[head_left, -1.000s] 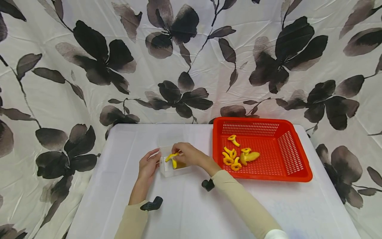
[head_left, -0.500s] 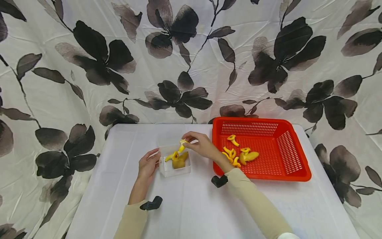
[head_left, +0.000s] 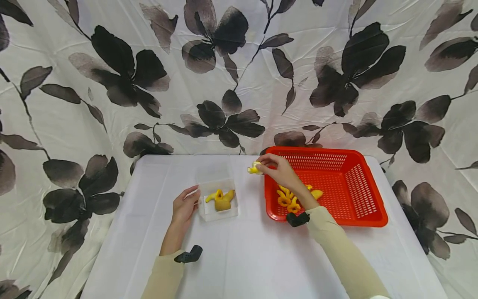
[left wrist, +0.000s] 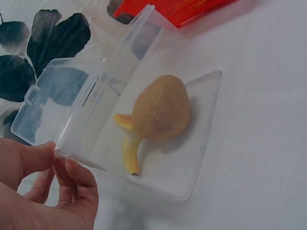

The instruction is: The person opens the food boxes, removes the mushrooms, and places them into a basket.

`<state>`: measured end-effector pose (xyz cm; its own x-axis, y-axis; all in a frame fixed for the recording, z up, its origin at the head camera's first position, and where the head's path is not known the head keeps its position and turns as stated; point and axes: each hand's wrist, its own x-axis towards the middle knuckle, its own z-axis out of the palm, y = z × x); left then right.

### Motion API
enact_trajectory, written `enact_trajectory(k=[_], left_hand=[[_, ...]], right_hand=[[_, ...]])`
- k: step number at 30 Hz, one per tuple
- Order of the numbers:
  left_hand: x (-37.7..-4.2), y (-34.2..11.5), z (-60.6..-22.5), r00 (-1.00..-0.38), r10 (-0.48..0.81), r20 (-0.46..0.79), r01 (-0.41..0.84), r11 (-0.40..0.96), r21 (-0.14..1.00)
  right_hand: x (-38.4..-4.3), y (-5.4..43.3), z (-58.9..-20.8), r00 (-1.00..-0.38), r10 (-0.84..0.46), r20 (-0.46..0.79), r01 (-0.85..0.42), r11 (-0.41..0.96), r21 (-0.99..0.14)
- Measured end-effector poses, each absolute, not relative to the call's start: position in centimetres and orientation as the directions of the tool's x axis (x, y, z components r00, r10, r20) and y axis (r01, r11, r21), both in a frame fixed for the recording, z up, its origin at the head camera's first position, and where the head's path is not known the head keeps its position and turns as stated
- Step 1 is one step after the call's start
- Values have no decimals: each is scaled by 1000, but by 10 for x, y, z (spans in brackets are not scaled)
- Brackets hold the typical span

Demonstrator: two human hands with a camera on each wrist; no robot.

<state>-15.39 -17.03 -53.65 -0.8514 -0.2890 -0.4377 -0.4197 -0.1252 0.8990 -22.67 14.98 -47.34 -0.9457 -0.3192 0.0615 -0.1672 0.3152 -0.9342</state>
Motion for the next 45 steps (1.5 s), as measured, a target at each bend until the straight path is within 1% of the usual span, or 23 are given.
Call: enact_trajectory(k=[3, 10, 16, 20, 27, 29, 32, 37, 45], left_hand=[[-154, -171, -536, -852, -285, -439, -420, -127, 899], [-153, -173, -536, -856, -271, -439, -419, -134, 898], [-153, -172, -539, -857, -280, -433, -411, -138, 901], [-153, -170, -539, -856, -284, -432, -407, -143, 902], [-153, -168, -539, -861, -271, -430, -404, -148, 903], [-154, -168, -539, -863, -270, -427, -399, -153, 904], [-153, -168, -539, -866, -271, -421, -393, -155, 907], [-153, -169, -540, -861, -280, -424, -396, -152, 906], [-153, -173, -539, -855, -285, -433, -406, -149, 901]], right_hand=[[-230, 165, -474, -954, -296, 53, -154, 328, -932], [-231, 196, -469, -969, -245, -11, -76, 344, -936], [-241, 217, -480, -978, -205, -45, -34, 364, -931], [-243, 227, -484, -983, -162, -86, 10, 424, -905], [-241, 236, -493, -984, -82, -158, 81, 582, -809], [-240, 236, -496, -981, -65, -180, 104, 608, -787], [-241, 234, -498, -982, -50, -183, 106, 655, -748], [-242, 229, -500, -984, -64, -163, 67, 721, -690], [-242, 219, -496, -977, -138, -162, 11, 730, -683]])
